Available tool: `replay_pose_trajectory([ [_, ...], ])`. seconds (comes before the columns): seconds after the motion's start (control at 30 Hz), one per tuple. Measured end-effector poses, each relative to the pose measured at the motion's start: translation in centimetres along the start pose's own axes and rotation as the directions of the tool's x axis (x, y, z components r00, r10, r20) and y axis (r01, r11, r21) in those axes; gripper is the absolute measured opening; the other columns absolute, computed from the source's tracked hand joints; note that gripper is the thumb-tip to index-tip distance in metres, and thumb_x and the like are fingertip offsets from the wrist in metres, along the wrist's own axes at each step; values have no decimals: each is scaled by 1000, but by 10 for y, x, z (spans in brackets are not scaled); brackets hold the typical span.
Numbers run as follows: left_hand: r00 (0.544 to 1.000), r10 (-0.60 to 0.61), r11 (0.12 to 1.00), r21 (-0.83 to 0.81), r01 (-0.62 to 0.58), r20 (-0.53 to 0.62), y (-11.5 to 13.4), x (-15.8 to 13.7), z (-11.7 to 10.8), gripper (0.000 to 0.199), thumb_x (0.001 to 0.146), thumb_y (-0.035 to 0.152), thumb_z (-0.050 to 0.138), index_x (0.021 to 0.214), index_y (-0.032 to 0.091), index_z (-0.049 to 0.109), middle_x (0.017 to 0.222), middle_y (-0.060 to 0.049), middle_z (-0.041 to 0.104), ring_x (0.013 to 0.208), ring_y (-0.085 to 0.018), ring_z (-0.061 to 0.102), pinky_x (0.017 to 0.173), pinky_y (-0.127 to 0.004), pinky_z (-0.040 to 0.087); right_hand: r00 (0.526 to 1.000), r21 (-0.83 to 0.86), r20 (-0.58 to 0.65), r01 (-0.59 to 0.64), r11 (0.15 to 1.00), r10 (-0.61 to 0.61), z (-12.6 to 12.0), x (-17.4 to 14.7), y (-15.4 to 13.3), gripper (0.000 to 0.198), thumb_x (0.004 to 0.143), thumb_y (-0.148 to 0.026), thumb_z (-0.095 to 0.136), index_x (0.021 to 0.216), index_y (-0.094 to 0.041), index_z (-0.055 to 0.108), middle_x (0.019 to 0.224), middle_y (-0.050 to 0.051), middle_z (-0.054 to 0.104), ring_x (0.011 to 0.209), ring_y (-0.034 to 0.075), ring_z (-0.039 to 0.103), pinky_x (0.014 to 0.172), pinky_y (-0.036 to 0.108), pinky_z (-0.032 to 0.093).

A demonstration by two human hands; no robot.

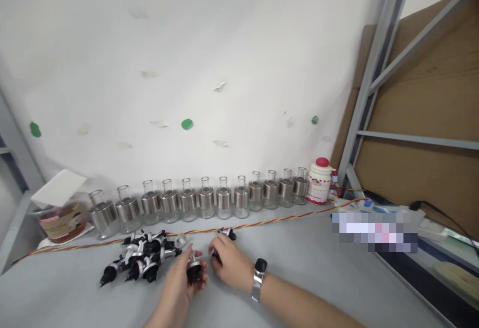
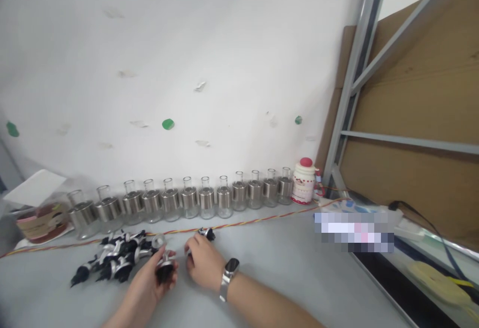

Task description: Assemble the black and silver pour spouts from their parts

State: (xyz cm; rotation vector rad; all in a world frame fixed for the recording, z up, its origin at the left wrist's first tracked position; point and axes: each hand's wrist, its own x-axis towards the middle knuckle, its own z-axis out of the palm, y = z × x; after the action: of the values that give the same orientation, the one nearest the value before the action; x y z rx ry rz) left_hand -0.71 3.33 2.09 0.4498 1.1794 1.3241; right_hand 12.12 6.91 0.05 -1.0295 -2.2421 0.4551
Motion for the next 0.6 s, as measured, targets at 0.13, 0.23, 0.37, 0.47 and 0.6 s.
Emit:
replay_pose_trajectory([
  [0.13, 1000, 12, 1000, -1, -12, 8, 1, -1, 0, 17, 77, 27, 50, 67, 13, 53, 43, -2, 57, 31, -12, 51, 32, -19, 38, 1000, -5, -5, 2, 1000, -2, 1, 0, 1, 21, 71, -4, 46, 87, -17, 50, 91, 5, 48, 84, 16, 47, 75, 26, 38],
  [0.23, 1000, 1, 1000, 4, -1, 20, 1, -3, 0, 19, 76, 30, 53, 66, 13, 54, 43, -1, 57, 31, -12, 51, 32, -19, 38, 1000, 3, -8, 5, 1000, -5, 1, 0, 2, 19, 74, -5, 46, 88, -17, 51, 92, 5, 48, 87, 16, 46, 77, 25, 38],
  [0.37, 1000, -4, 1000, -2, 4, 18, 0, -2, 0, 20, 74, 31, 55, 66, 14, 53, 42, 0, 56, 31, -12, 51, 32, -19, 37, 1000, 27, -17, -5, 1000, 6, 1, 0, 4, 21, 75, -6, 49, 92, -18, 50, 96, 5, 47, 90, 16, 45, 80, 26, 38],
  [0.47, 1000, -5, 1000, -3, 5, 23, 0, 0, 0, 19, 76, 30, 53, 66, 14, 53, 41, 0, 56, 31, -12, 51, 32, -19, 37, 1000, 49, -21, -19, 999, 20, 3, 1, 6, 17, 76, -9, 51, 90, -19, 50, 94, 5, 48, 90, 17, 46, 79, 27, 38],
  [0.6, 1000, -22, 1000, 7, 22, 15, -1, 2, 0, 21, 80, 29, 46, 65, 14, 51, 40, -1, 56, 29, -12, 50, 30, -19, 35, 999, 88, -28, -36, 995, 39, 5, 2, 7, 17, 75, -8, 51, 89, -19, 52, 92, 5, 48, 88, 18, 46, 79, 29, 38],
])
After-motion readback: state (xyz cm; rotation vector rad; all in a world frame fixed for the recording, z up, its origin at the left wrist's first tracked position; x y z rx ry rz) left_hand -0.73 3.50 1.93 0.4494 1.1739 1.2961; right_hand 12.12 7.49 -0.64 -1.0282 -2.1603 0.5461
